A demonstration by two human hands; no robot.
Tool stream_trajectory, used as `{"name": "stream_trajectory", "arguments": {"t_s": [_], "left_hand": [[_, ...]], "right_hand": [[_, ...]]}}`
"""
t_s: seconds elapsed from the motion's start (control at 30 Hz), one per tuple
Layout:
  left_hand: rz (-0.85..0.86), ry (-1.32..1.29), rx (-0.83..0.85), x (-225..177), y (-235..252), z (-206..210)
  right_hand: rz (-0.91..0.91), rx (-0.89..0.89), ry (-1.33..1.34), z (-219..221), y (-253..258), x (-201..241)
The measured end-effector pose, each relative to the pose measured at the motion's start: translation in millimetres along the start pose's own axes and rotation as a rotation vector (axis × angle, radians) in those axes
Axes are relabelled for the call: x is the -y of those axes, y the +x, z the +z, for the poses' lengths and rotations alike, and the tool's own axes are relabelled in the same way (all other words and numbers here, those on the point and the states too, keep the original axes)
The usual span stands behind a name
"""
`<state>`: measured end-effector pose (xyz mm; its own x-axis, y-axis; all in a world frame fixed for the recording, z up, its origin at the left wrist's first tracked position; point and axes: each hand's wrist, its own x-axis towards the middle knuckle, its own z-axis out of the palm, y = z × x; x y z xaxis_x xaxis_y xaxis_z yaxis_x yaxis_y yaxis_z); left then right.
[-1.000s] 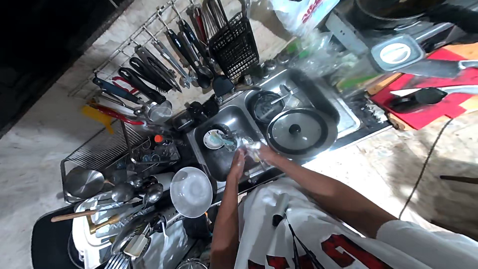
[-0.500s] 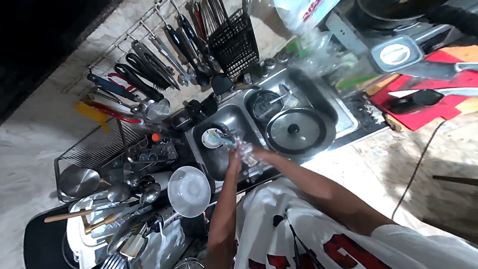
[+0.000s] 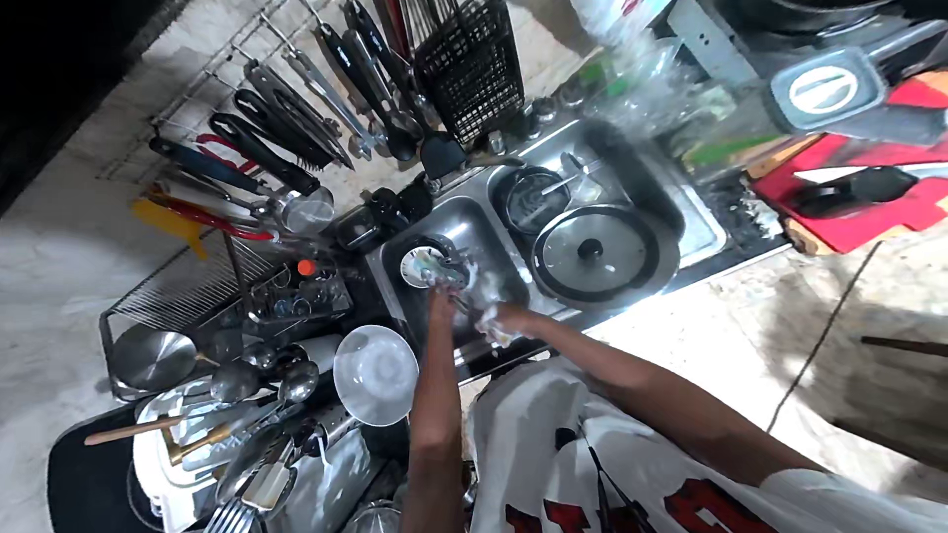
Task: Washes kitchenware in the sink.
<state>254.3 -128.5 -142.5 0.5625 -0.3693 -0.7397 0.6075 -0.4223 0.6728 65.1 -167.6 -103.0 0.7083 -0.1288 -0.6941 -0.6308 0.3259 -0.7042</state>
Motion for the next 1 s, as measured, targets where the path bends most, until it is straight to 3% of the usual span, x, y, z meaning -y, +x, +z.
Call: {"name": "stream_trajectory", "arguments": {"t_s": [0.27, 0.33, 0.43, 0.67, 0.73, 0.8, 0.83, 0.9, 1.0], "left_hand": [[-0.044, 0.302, -0.053, -23.5, 111.8, -36.0], [-0.050, 0.344, -0.073, -24.6, 115.7, -32.1], [-0.028, 0.618, -0.138, -39.5, 90.9, -11.5], [0.082, 1.145, -0.263, -36.6, 90.2, 14.8], [0.188, 1.231, -0.380, -38.3, 77.9, 36.4], [0.493, 1.226, -0.475, -32.7, 62.9, 66.5], [0.681, 1.181, -0.437, -27.5, 57.1, 84.8], [0.896, 1.180, -0.177, -14.8, 48.8, 124.9], [0.938, 1.382, 0.204, 0.2, 45.8, 193.4]], "right_hand": [[-0.026, -0.164, -0.070, -36.8, -31.4, -35.1], [-0.026, -0.195, -0.046, -47.6, -35.6, -47.4], [-0.010, -0.210, 0.044, -61.1, -44.6, -53.8], [-0.174, -0.188, 0.371, -89.3, -56.6, -73.8], [-0.234, -0.162, 0.536, -94.9, -60.8, -75.7], [-0.275, -0.169, 0.707, -97.8, -66.1, -77.4], [-0.275, -0.189, 0.781, -99.6, -68.9, -78.4], [-0.253, -0.243, 0.878, -106.3, -73.8, -80.2], [-0.258, -0.327, 0.893, -120.9, -78.5, -87.4]]}}
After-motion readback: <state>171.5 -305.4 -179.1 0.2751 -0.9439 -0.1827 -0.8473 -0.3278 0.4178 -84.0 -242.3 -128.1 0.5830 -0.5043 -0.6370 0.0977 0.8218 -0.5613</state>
